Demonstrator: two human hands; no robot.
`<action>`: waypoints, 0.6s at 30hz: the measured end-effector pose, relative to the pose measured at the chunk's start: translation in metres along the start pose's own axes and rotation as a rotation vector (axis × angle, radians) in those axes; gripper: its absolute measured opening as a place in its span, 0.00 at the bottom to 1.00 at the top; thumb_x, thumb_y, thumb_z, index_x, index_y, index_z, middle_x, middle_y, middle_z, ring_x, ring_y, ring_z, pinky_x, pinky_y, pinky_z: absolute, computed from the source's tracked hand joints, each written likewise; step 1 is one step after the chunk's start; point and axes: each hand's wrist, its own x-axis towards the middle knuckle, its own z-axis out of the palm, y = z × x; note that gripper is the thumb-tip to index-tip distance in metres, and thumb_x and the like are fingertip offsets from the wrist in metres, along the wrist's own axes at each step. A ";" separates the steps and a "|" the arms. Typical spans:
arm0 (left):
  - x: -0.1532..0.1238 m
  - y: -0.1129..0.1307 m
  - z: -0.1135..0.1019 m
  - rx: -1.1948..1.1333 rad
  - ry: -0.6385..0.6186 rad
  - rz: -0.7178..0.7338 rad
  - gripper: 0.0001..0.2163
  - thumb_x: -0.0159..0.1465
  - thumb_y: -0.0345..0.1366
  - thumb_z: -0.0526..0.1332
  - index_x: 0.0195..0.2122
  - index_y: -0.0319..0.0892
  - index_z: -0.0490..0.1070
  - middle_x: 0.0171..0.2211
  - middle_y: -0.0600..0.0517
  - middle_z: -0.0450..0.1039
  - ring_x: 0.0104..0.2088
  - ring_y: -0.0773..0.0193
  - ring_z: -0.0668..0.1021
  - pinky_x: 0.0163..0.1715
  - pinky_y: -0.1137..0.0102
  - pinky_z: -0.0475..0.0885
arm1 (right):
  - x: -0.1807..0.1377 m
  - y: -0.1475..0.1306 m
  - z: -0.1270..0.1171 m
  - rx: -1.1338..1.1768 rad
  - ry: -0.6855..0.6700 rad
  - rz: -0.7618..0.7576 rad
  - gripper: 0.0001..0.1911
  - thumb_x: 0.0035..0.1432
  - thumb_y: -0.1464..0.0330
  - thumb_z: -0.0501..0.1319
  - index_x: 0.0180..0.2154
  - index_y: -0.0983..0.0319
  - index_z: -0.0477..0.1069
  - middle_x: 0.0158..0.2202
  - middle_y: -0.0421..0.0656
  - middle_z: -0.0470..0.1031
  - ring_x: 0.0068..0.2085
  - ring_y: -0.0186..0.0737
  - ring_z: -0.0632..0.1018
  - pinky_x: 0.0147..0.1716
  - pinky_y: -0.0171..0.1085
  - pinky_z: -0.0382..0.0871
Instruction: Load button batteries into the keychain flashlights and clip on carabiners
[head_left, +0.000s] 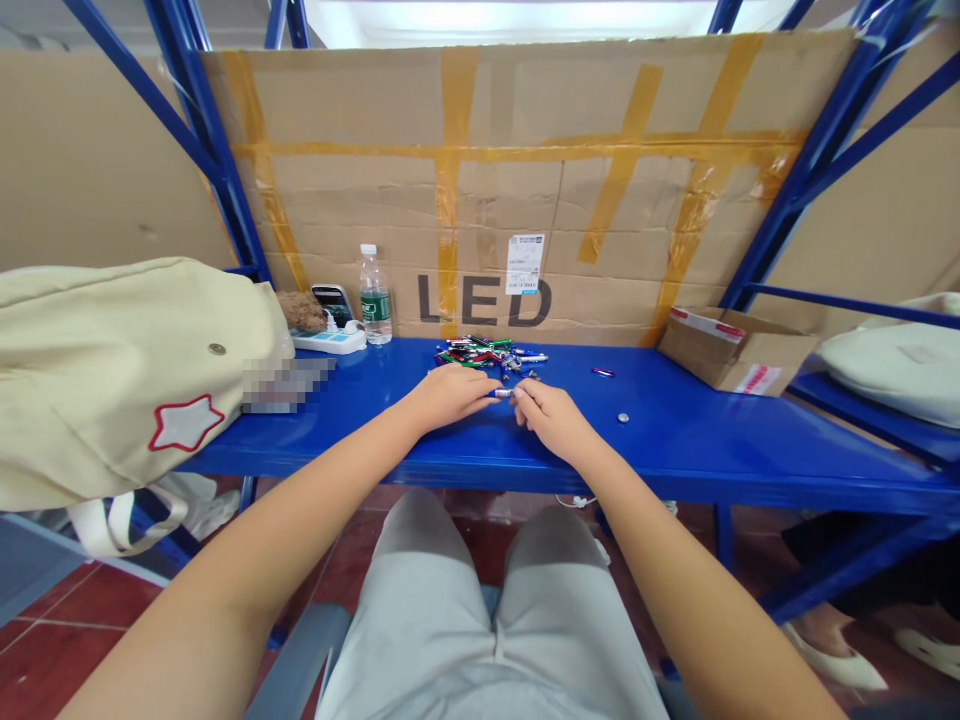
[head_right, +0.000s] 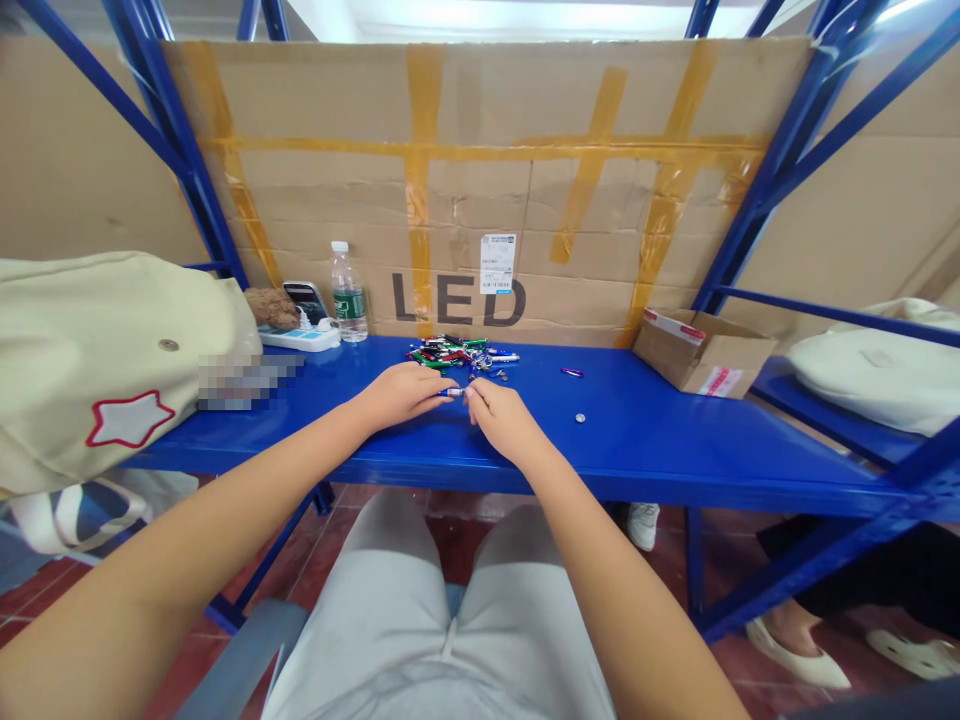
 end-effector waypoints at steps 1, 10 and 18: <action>0.000 0.000 0.001 0.028 0.019 0.012 0.17 0.72 0.43 0.48 0.46 0.41 0.73 0.33 0.48 0.77 0.37 0.63 0.79 0.36 0.70 0.67 | 0.000 0.000 0.000 0.021 -0.006 0.014 0.14 0.66 0.64 0.47 0.29 0.59 0.64 0.24 0.37 0.72 0.27 0.35 0.73 0.34 0.35 0.64; 0.001 0.003 -0.001 0.124 0.077 0.061 0.16 0.72 0.42 0.47 0.44 0.43 0.73 0.30 0.50 0.77 0.33 0.64 0.77 0.32 0.68 0.61 | -0.002 -0.003 -0.003 0.070 -0.024 0.055 0.14 0.65 0.65 0.48 0.28 0.59 0.65 0.21 0.36 0.70 0.25 0.34 0.72 0.34 0.35 0.65; 0.003 0.003 -0.002 0.202 0.090 0.091 0.16 0.72 0.41 0.47 0.45 0.42 0.74 0.28 0.51 0.76 0.29 0.65 0.75 0.30 0.67 0.57 | -0.002 0.003 -0.003 0.147 -0.060 0.072 0.14 0.65 0.65 0.48 0.28 0.60 0.65 0.20 0.36 0.70 0.23 0.33 0.70 0.32 0.34 0.64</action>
